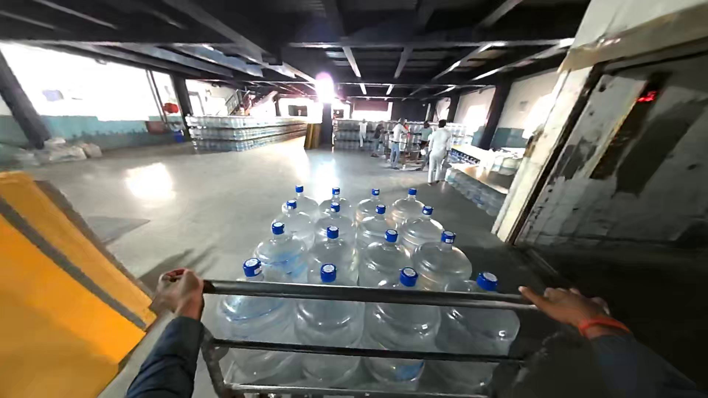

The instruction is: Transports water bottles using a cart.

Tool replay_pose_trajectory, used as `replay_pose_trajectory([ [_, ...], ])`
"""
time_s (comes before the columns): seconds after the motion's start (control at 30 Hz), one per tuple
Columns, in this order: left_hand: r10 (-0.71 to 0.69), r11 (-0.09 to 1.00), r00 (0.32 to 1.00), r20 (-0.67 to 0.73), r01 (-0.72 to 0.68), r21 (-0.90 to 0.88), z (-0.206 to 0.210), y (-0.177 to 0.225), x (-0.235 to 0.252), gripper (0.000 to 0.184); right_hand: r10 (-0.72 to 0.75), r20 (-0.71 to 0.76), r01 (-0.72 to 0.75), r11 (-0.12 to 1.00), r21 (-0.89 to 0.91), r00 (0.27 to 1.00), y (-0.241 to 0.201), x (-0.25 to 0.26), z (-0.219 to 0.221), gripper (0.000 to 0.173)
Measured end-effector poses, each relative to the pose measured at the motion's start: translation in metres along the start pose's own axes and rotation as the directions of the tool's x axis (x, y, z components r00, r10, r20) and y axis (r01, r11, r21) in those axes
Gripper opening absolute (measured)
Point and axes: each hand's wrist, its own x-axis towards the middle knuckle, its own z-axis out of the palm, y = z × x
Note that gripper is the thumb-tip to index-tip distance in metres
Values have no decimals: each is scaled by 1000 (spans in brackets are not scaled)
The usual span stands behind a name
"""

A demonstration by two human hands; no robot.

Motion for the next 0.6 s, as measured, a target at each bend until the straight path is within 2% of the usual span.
replay_pose_trajectory([
  [0.03,-211,977,974,88,213,-25,29,-13,23,35,9,28,-8,1000,-15,1000,-14,20,-8,84],
  [0.07,-352,934,929,116,358,-26,58,-16,41,36,18,48,-16,999,-38,999,-27,42,-14,86],
  [0.1,-418,905,900,127,424,-27,85,-15,53,38,28,63,-25,999,-48,998,-39,68,-21,87],
  [0.2,-398,914,905,153,405,-14,162,-18,71,42,60,97,-61,998,8,993,-67,151,-29,89],
  [0.33,-407,913,901,150,407,29,262,-21,100,48,75,141,-102,976,195,987,-102,274,-30,77],
  [0.5,-439,889,893,98,447,-97,403,-30,137,44,-98,308,-17,936,351,946,-142,446,-22,49],
  [0.53,-440,885,895,78,447,-131,430,-36,145,42,-106,310,-10,937,350,945,-151,480,-22,49],
  [0.6,-422,893,905,54,425,-149,484,-51,168,45,-133,419,-4,950,312,898,-173,537,-29,56],
])
